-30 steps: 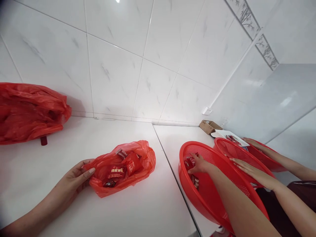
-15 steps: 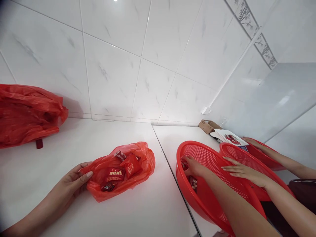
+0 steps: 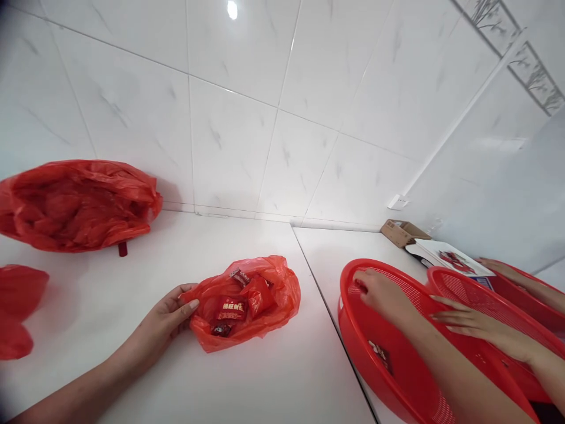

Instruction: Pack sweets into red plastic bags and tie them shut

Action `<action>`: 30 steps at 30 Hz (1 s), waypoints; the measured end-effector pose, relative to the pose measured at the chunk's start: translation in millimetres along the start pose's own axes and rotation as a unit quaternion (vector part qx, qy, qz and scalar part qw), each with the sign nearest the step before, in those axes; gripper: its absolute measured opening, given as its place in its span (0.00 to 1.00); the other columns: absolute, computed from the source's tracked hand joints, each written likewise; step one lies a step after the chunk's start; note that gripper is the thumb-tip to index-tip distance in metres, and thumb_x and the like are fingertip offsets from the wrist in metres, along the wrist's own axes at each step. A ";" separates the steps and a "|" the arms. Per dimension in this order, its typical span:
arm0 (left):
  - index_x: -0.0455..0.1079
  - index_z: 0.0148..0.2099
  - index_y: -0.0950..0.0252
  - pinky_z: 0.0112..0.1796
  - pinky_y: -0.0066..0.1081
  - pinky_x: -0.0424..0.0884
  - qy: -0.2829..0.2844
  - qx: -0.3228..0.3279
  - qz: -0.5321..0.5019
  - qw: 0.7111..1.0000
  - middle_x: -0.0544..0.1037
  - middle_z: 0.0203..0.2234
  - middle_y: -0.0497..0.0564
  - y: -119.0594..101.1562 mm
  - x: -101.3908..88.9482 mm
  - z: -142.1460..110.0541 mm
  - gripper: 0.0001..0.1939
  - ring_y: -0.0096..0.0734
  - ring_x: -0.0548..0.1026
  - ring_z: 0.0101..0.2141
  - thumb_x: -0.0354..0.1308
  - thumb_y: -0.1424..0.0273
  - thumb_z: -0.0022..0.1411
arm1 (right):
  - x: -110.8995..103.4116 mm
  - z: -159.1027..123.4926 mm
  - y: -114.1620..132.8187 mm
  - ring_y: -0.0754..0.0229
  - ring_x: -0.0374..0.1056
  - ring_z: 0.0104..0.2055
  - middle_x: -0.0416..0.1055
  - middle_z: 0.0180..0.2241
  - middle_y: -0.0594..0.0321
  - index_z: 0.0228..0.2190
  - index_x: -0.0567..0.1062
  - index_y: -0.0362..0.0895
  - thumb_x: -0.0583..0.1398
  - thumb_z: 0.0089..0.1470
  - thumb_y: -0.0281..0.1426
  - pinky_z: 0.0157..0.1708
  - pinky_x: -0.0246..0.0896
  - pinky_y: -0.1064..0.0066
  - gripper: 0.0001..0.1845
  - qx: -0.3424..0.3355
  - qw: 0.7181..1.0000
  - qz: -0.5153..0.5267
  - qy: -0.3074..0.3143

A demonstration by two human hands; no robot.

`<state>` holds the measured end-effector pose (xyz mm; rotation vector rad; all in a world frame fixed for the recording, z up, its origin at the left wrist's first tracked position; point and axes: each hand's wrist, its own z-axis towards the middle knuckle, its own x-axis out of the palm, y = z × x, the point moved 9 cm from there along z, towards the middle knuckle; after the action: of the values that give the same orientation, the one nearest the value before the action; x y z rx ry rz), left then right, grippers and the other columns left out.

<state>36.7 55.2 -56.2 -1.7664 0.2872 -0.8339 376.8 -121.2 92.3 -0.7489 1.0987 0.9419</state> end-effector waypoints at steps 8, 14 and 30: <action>0.64 0.47 0.61 0.37 0.37 0.72 0.020 0.015 0.000 1.000 0.78 0.38 0.53 2.1 -0.7 1.6 0.17 0.38 0.77 0.35 0.59 0.61 0.58 | -36.2 23.4 165.8 0.61 0.62 0.38 0.66 0.36 0.63 0.30 0.69 0.48 0.53 0.47 0.20 0.28 0.53 0.74 0.12 -0.222 0.973 0.049 -0.045; 0.62 0.48 0.61 0.39 0.38 0.72 0.030 0.029 0.000 0.999 0.78 0.39 0.53 -3.0 2.7 -0.3 0.17 0.40 0.77 0.37 0.58 0.62 0.58 | 22.2 15.0 270.8 0.63 0.60 0.35 0.66 0.36 0.63 0.33 0.70 0.47 0.55 0.46 0.18 0.30 0.53 0.73 0.15 -0.380 0.922 0.054 0.050; 0.65 0.46 0.59 0.33 0.27 0.68 -0.001 0.022 0.068 0.997 0.75 0.30 0.47 1.0 -8.9 2.9 0.16 0.29 0.72 0.29 0.58 0.59 0.58 | -39.3 77.0 88.7 0.66 0.60 0.24 0.66 0.25 0.69 0.30 0.72 0.48 0.59 0.44 0.28 0.22 0.53 0.75 0.06 0.015 0.952 0.290 -0.095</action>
<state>32.3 62.0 -61.0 -1.6864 0.3810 -0.7354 320.2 -26.4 148.4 -0.2939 1.1803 1.4561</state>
